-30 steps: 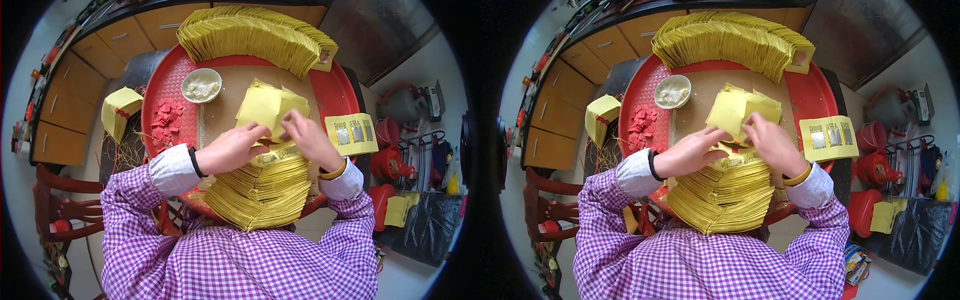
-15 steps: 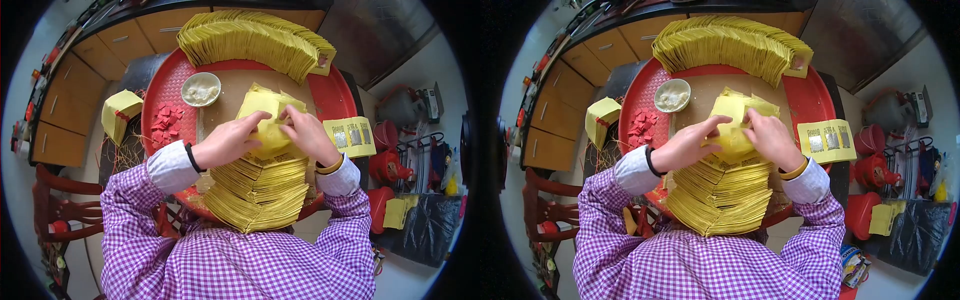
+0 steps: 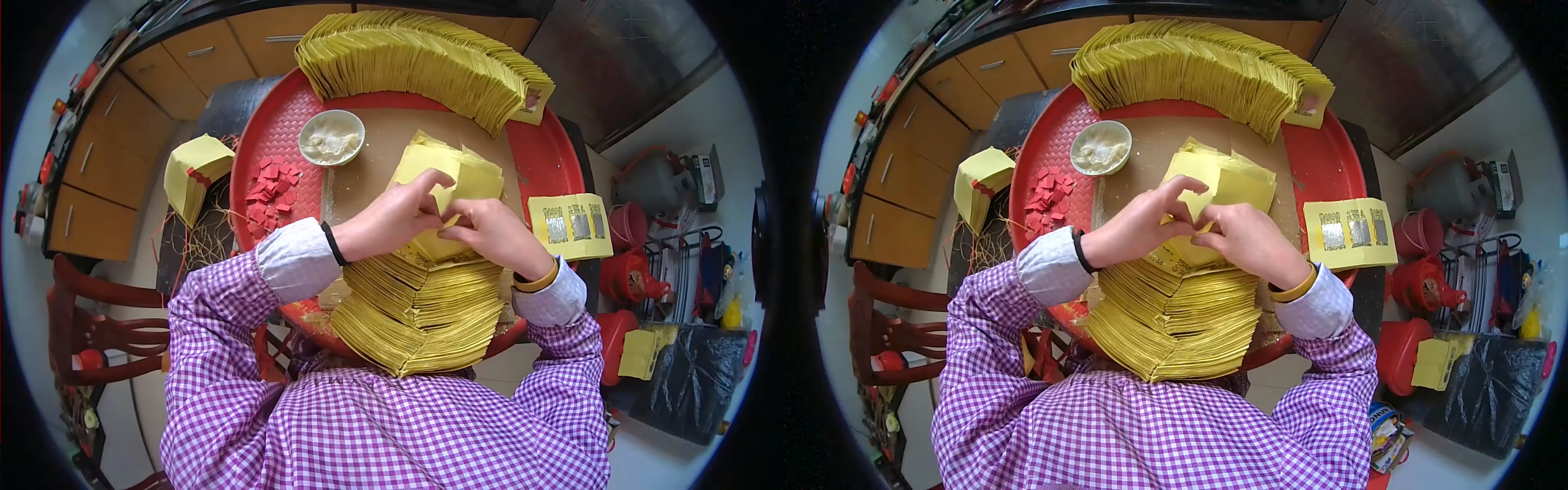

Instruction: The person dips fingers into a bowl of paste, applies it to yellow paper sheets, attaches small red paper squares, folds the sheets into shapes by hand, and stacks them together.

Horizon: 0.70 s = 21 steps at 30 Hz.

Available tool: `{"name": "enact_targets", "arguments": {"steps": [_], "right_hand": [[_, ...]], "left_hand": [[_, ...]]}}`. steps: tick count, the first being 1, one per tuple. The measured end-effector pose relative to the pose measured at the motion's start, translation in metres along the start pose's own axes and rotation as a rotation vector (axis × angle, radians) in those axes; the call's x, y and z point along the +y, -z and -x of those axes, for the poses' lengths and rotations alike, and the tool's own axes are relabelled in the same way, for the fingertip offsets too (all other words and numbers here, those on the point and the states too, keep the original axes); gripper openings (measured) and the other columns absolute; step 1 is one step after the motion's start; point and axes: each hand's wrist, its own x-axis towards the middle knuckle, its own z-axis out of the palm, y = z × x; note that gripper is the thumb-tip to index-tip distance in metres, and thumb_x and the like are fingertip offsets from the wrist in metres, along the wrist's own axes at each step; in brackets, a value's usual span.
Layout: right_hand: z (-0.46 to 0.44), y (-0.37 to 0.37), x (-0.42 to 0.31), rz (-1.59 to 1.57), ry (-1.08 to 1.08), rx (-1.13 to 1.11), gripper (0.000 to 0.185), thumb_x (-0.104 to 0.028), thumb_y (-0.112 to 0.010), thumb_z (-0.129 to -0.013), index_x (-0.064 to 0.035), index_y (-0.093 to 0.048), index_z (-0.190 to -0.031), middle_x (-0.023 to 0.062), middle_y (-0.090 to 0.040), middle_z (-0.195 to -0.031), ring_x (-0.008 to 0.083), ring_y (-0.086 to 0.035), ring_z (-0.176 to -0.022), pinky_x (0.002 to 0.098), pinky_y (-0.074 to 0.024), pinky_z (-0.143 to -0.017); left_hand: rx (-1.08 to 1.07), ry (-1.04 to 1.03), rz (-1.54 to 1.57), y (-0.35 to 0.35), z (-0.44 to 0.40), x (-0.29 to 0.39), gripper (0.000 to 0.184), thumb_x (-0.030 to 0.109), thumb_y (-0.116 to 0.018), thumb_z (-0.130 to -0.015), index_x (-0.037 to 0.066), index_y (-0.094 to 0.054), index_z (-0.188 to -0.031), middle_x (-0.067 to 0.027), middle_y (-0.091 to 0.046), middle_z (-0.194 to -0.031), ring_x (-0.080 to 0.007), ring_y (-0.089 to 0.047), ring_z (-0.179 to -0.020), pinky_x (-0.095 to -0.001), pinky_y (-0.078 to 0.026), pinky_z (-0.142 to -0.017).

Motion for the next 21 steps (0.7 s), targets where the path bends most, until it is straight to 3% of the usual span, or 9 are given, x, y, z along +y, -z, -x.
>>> {"name": "enact_targets", "arguments": {"steps": [1,5,8,10,11,12,15,17,21], "right_hand": [[-0.002,0.0,0.001,0.0,0.001,0.001,0.016,-0.014,-0.066,-0.085,-0.0021,-0.066,-0.096,0.0114,-0.072,-0.08,0.0264,-0.066,-0.067,0.0347,-0.0508,-0.065],[-0.014,0.006,0.012,0.098,0.029,0.09,0.014,-0.013,-0.063,-0.086,0.0004,-0.066,-0.086,0.0118,-0.071,-0.078,0.0246,-0.065,-0.065,0.0344,-0.0509,-0.062],[-0.038,0.015,0.03,0.173,0.034,0.164,0.015,-0.012,-0.059,-0.086,0.0013,-0.065,-0.086,0.0113,-0.069,-0.074,0.0232,-0.062,-0.06,0.0347,-0.0504,-0.059],[-0.05,0.021,0.04,0.156,-0.041,0.296,0.018,-0.016,-0.063,-0.087,0.0015,-0.062,-0.089,0.0115,-0.068,-0.077,0.0235,-0.061,-0.063,0.0353,-0.0508,-0.063],[-0.049,0.022,0.039,0.158,-0.039,0.297,0.018,-0.016,-0.063,-0.087,0.0015,-0.062,-0.089,0.0115,-0.068,-0.077,0.0235,-0.061,-0.063,0.0353,-0.0508,-0.063],[-0.047,0.022,0.038,0.19,0.077,0.382,0.019,-0.017,-0.064,-0.087,0.0011,-0.062,-0.091,0.0116,-0.068,-0.078,0.0239,-0.062,-0.065,0.0357,-0.0509,-0.064],[-0.037,0.02,0.034,0.283,0.424,0.631,0.025,-0.021,-0.067,-0.087,-0.0001,-0.059,-0.096,0.0117,-0.068,-0.082,0.0251,-0.063,-0.072,0.0369,-0.051,-0.069],[-0.012,0.018,0.012,0.116,0.345,0.266,0.029,-0.022,-0.071,-0.085,-0.0011,-0.055,-0.099,0.0125,-0.068,-0.086,0.027,-0.065,-0.083,0.0383,-0.0501,-0.072],[0.002,-0.006,0.0,0.251,0.226,0.163,0.028,-0.016,-0.071,-0.083,-0.0017,-0.055,-0.1,0.0122,-0.068,-0.082,0.0281,-0.067,-0.081,0.038,-0.0492,-0.07]], "left_hand": [[0.0,0.0,-0.001,-0.001,0.001,-0.001,0.045,-0.004,-0.065,-0.083,0.007,-0.052,-0.124,-0.0073,-0.064,-0.091,-0.0176,-0.06,-0.075,-0.0258,-0.046,-0.066],[0.444,-0.448,-0.632,-0.003,0.008,-0.011,0.038,-0.001,-0.066,-0.082,0.007,-0.057,-0.117,-0.011,-0.063,-0.104,-0.021,-0.06,-0.086,-0.0283,-0.047,-0.075],[0.259,-0.474,-0.758,-0.021,0.035,-0.011,0.027,0.004,-0.066,-0.083,0.008,-0.061,-0.109,-0.0129,-0.06,-0.113,-0.0253,-0.059,-0.096,-0.032,-0.047,-0.085],[-0.32,-0.331,-0.433,-0.028,0.052,0.0,0.009,0.009,-0.062,-0.086,0.005,-0.063,-0.094,-0.0136,-0.064,-0.103,-0.0259,-0.061,-0.083,-0.036,-0.048,-0.082],[-0.358,-0.13,-0.314,-0.022,0.046,0.012,0.007,0.007,-0.062,-0.087,0.004,-0.062,-0.093,-0.0118,-0.064,-0.102,-0.0238,-0.061,-0.083,-0.0334,-0.049,-0.078],[-0.39,0.072,-0.191,-0.014,0.036,0.02,0.005,0.006,-0.061,-0.087,0.003,-0.062,-0.092,-0.0101,-0.065,-0.1,-0.0217,-0.061,-0.083,-0.0309,-0.05,-0.075],[-0.226,0.234,-0.102,0.012,0.006,0.0,0.008,0.006,-0.064,-0.086,0.002,-0.06,-0.092,-0.0068,-0.064,-0.088,-0.0176,-0.058,-0.073,-0.029,-0.049,-0.067],[-0.214,0.214,-0.06,0.01,0.0,-0.014,0.009,0.006,-0.065,-0.085,0.002,-0.06,-0.092,-0.0063,-0.063,-0.086,-0.017,-0.057,-0.072,-0.0288,-0.049,-0.067],[-0.181,0.15,0.06,0.007,-0.013,-0.026,0.013,0.006,-0.067,-0.084,0.002,-0.059,-0.094,-0.0047,-0.061,-0.081,-0.015,-0.055,-0.07,-0.0282,-0.047,-0.064]]}}
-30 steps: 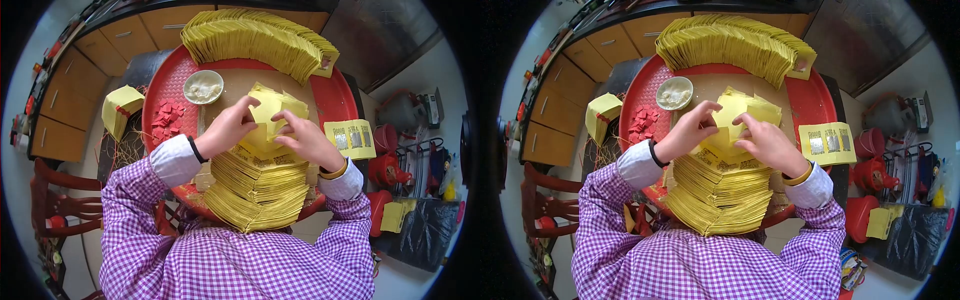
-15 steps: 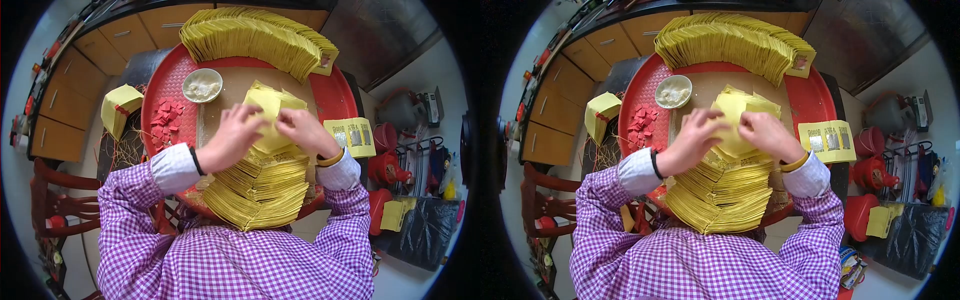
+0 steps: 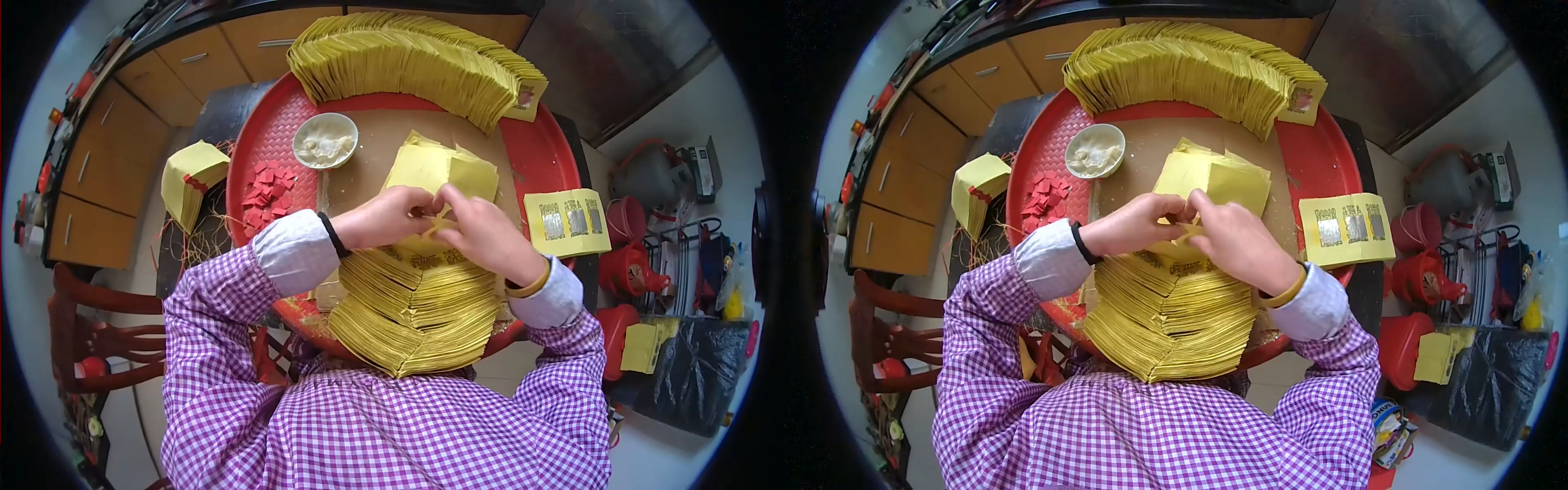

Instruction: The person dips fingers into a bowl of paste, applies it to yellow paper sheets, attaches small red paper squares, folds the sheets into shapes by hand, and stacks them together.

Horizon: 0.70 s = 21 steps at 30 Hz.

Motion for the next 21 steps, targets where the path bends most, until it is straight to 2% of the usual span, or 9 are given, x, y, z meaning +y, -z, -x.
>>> {"name": "enact_targets", "arguments": {"steps": [4,10,15,19,21], "right_hand": [[-0.009,0.002,-0.001,-0.07,-0.205,0.003,0.028,-0.011,-0.072,-0.08,-0.0015,-0.055,-0.101,0.0124,-0.068,-0.078,0.0285,-0.067,-0.072,0.038,-0.049,-0.068],[-0.004,0.003,0.011,-0.278,-0.16,-0.018,0.029,-0.01,-0.071,-0.08,-0.0028,-0.055,-0.103,0.0122,-0.069,-0.074,0.0285,-0.066,-0.066,0.0382,-0.0493,-0.067],[0.002,0.007,-0.003,-0.211,-0.186,-0.105,0.028,-0.01,-0.07,-0.081,-0.0021,-0.058,-0.104,0.0116,-0.07,-0.073,0.0283,-0.065,-0.065,0.0365,-0.0495,-0.066],[-0.007,0.006,0.0,-0.154,-0.149,-0.216,0.025,-0.011,-0.07,-0.082,-0.0009,-0.062,-0.104,0.0123,-0.07,-0.076,0.0257,-0.065,-0.066,0.0325,-0.0501,-0.067],[-0.006,0.009,0.011,-0.149,-0.099,-0.155,0.025,-0.009,-0.07,-0.082,-0.0005,-0.062,-0.105,0.0118,-0.069,-0.078,0.0231,-0.064,-0.067,0.0303,-0.0493,-0.066]], "left_hand": [[0.108,0.044,-0.172,0.009,-0.002,0.007,0.02,0.003,-0.066,-0.085,0.004,-0.057,-0.103,-0.0051,-0.061,-0.078,-0.0144,-0.055,-0.069,-0.0283,-0.046,-0.063],[0.276,-0.123,-0.312,-0.006,0.034,0.016,0.032,0.002,-0.066,-0.085,0.005,-0.053,-0.114,-0.0063,-0.063,-0.074,-0.0206,-0.06,-0.063,-0.0285,-0.044,-0.054],[0.292,-0.138,-0.183,-0.011,0.02,0.005,0.047,0.001,-0.065,-0.085,0.01,-0.044,-0.127,-0.0054,-0.064,-0.077,-0.0227,-0.063,-0.069,-0.028,-0.044,-0.066],[0.343,-0.34,-0.36,-0.016,0.015,0.007,0.057,-0.004,-0.067,-0.082,0.009,-0.043,-0.132,-0.0068,-0.065,-0.084,-0.018,-0.063,-0.076,-0.033,-0.047,-0.075],[0.335,-0.306,-0.335,-0.007,0.013,0.002,0.059,-0.004,-0.067,-0.082,0.009,-0.042,-0.133,-0.0065,-0.066,-0.084,-0.018,-0.063,-0.079,-0.0339,-0.045,-0.079]]}}
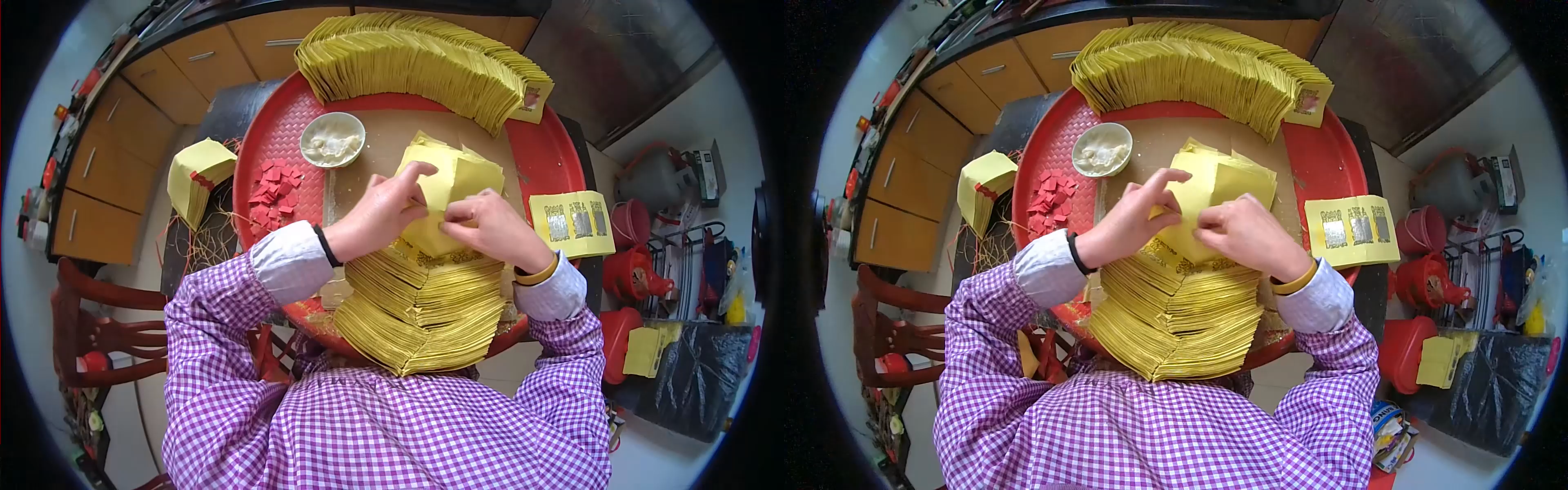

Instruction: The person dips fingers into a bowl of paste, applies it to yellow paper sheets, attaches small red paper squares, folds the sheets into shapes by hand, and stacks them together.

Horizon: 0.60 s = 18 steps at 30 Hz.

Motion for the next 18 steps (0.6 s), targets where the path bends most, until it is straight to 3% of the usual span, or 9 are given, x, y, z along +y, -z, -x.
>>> {"name": "enact_targets", "arguments": {"steps": [4,8,9,13,14,18], "right_hand": [[0.004,0.007,0.019,0.023,0.173,0.158,0.026,-0.002,-0.069,-0.082,0.0008,-0.063,-0.107,0.0106,-0.068,-0.082,0.0152,-0.061,-0.07,0.0238,-0.0468,-0.063],[0.016,-0.002,0.021,-0.564,-0.138,0.288,0.027,0.0,-0.067,-0.084,-0.0001,-0.062,-0.11,0.01,-0.068,-0.097,0.0173,-0.064,-0.082,0.0265,-0.0514,-0.077],[0.018,-0.006,0.022,-0.562,-0.139,0.287,0.027,0.0,-0.067,-0.084,-0.0001,-0.062,-0.11,0.01,-0.068,-0.097,0.0173,-0.064,-0.082,0.0265,-0.0514,-0.077],[0.021,-0.021,0.023,-0.289,0.079,0.719,0.029,-0.001,-0.066,-0.086,-0.0011,-0.061,-0.114,0.0092,-0.069,-0.099,0.0179,-0.065,-0.086,0.0294,-0.0516,-0.08],[0.021,-0.023,0.023,-0.287,0.077,0.725,0.029,-0.001,-0.066,-0.086,-0.0011,-0.061,-0.114,0.0092,-0.069,-0.099,0.0179,-0.065,-0.086,0.0294,-0.0516,-0.08],[0.023,-0.027,0.025,-0.236,0.306,0.69,0.029,-0.001,-0.065,-0.087,-0.0019,-0.058,-0.115,0.0082,-0.068,-0.096,0.0164,-0.064,-0.083,0.0265,-0.0508,-0.078]], "left_hand": [[-0.015,0.12,0.064,0.015,-0.002,-0.011,0.063,-0.001,-0.069,-0.082,0.011,-0.04,-0.136,-0.0056,-0.067,-0.085,-0.0178,-0.065,-0.086,-0.0364,-0.04,-0.091],[0.068,-0.038,-0.151,0.011,-0.015,0.011,0.063,0.002,-0.07,-0.083,0.012,-0.039,-0.137,-0.0065,-0.068,-0.088,-0.0184,-0.066,-0.09,-0.0379,-0.034,-0.099],[0.068,-0.039,-0.149,0.005,-0.017,0.013,0.063,0.002,-0.07,-0.083,0.012,-0.039,-0.137,-0.0065,-0.068,-0.088,-0.0184,-0.066,-0.09,-0.0379,-0.034,-0.099],[0.048,-0.13,-0.171,-0.021,-0.026,0.017,0.063,0.004,-0.072,-0.083,0.011,-0.039,-0.136,-0.0067,-0.068,-0.087,-0.0199,-0.065,-0.081,-0.0386,-0.038,-0.094],[0.045,-0.137,-0.171,-0.021,-0.028,0.017,0.063,0.004,-0.072,-0.083,0.011,-0.039,-0.136,-0.0067,-0.068,-0.087,-0.0199,-0.065,-0.081,-0.0386,-0.038,-0.094],[-0.074,0.219,0.092,-0.011,-0.036,0.018,0.061,0.005,-0.072,-0.083,0.01,-0.04,-0.135,-0.0067,-0.067,-0.084,-0.021,-0.063,-0.074,-0.0396,-0.039,-0.091]]}}
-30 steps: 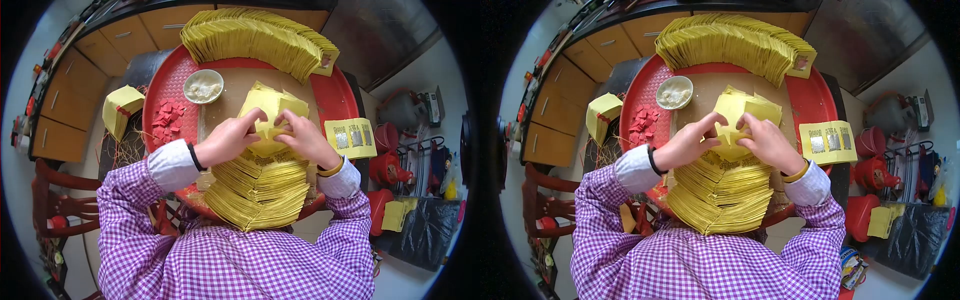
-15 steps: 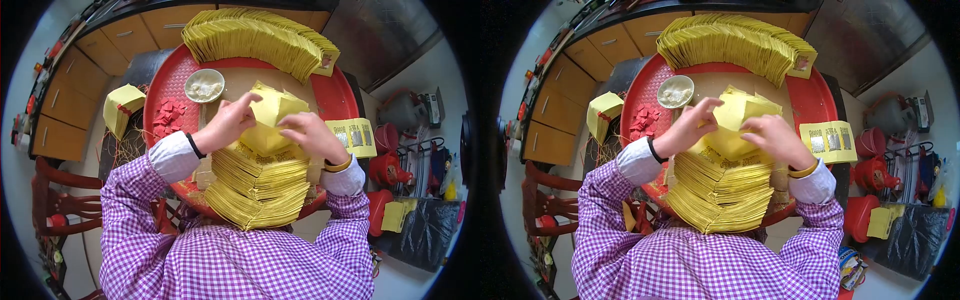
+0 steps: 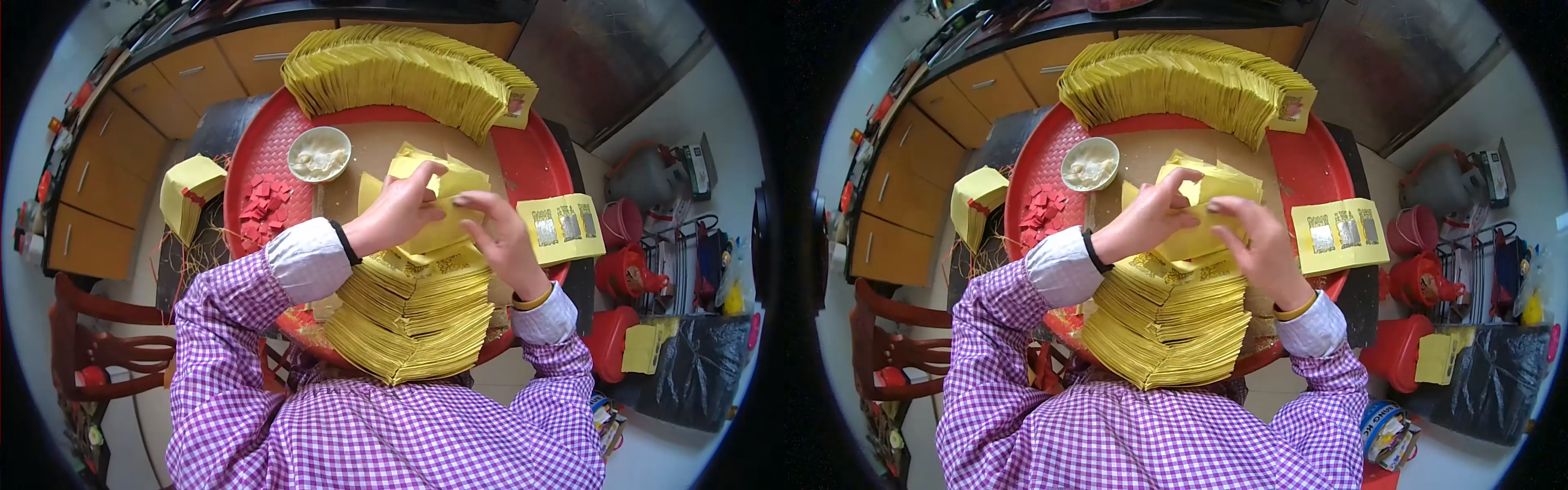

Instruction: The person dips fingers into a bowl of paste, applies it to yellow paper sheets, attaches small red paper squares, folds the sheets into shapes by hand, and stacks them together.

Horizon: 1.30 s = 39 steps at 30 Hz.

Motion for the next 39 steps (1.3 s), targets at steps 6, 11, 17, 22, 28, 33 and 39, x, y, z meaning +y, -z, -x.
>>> {"name": "enact_targets", "arguments": {"steps": [6,11,17,22,28,33,39], "right_hand": [[-0.006,-0.005,-0.002,-0.262,-0.423,-0.184,0.028,0.0,-0.064,-0.088,-0.0019,-0.059,-0.115,0.0076,-0.068,-0.097,0.0133,-0.064,-0.082,0.0237,-0.0501,-0.076],[-0.005,-0.008,0.01,-0.525,-0.549,-0.106,0.03,0.003,-0.061,-0.089,-0.0018,-0.057,-0.117,0.0076,-0.068,-0.095,0.0082,-0.06,-0.079,0.0189,-0.0455,-0.07],[0.01,-0.011,0.043,-0.522,-0.606,0.032,0.023,0.001,-0.061,-0.089,-0.002,-0.059,-0.111,0.0083,-0.069,-0.093,0.0107,-0.063,-0.081,0.0216,-0.0491,-0.073],[0.015,-0.018,0.058,-0.248,-0.512,0.148,0.024,0.002,-0.059,-0.088,-0.0007,-0.058,-0.112,0.0086,-0.069,-0.092,0.0124,-0.062,-0.079,0.0208,-0.0482,-0.072],[0.019,-0.023,0.055,0.104,-0.227,0.149,0.027,0.002,-0.057,-0.087,-0.0007,-0.057,-0.114,0.0101,-0.069,-0.092,0.0157,-0.065,-0.079,0.0233,-0.0508,-0.073],[0.027,-0.013,0.026,-0.221,-0.374,-0.223,0.031,0.0,-0.056,-0.088,-0.0005,-0.054,-0.119,0.0118,-0.07,-0.092,0.0157,-0.065,-0.079,0.0236,-0.051,-0.072],[0.014,0.004,-0.003,-0.388,-0.662,-0.669,0.033,-0.005,-0.058,-0.088,-0.0006,-0.052,-0.121,0.0127,-0.071,-0.093,0.0148,-0.066,-0.078,0.023,-0.0511,-0.068]], "left_hand": [[0.108,-0.19,-0.222,-0.004,0.001,-0.004,0.058,0.004,-0.071,-0.083,0.01,-0.043,-0.133,-0.0047,-0.066,-0.08,-0.0206,-0.061,-0.071,-0.0398,-0.039,-0.089],[-0.001,-0.161,-0.002,-0.001,-0.019,-0.011,0.059,0.005,-0.07,-0.083,0.01,-0.042,-0.134,-0.003,-0.064,-0.077,-0.021,-0.061,-0.071,-0.0406,-0.038,-0.091],[0.135,-0.417,-0.312,0.007,-0.035,-0.005,0.058,0.006,-0.072,-0.081,0.009,-0.044,-0.132,-0.0058,-0.065,-0.09,-0.0206,-0.061,-0.083,-0.0396,-0.041,-0.089],[0.268,-0.526,-0.303,0.004,-0.031,-0.007,0.055,0.006,-0.069,-0.083,0.009,-0.044,-0.132,-0.009,-0.063,-0.105,-0.023,-0.06,-0.093,-0.0403,-0.042,-0.09],[-0.054,0.269,0.644,0.028,0.029,0.0,0.044,0.004,-0.061,-0.09,0.005,-0.049,-0.132,-0.0108,-0.059,-0.122,-0.0166,-0.058,-0.108,-0.0291,-0.05,-0.09],[-0.535,0.58,0.744,0.005,0.076,-0.01,0.022,0.008,-0.059,-0.092,0.006,-0.063,-0.114,-0.0111,-0.062,-0.113,-0.0165,-0.06,-0.102,-0.0314,-0.052,-0.086],[-0.517,-0.17,-0.358,-0.003,0.076,0.018,0.018,0.009,-0.059,-0.091,0.001,-0.063,-0.107,-0.0129,-0.067,-0.098,-0.0215,-0.063,-0.08,-0.0305,-0.053,-0.073]]}}
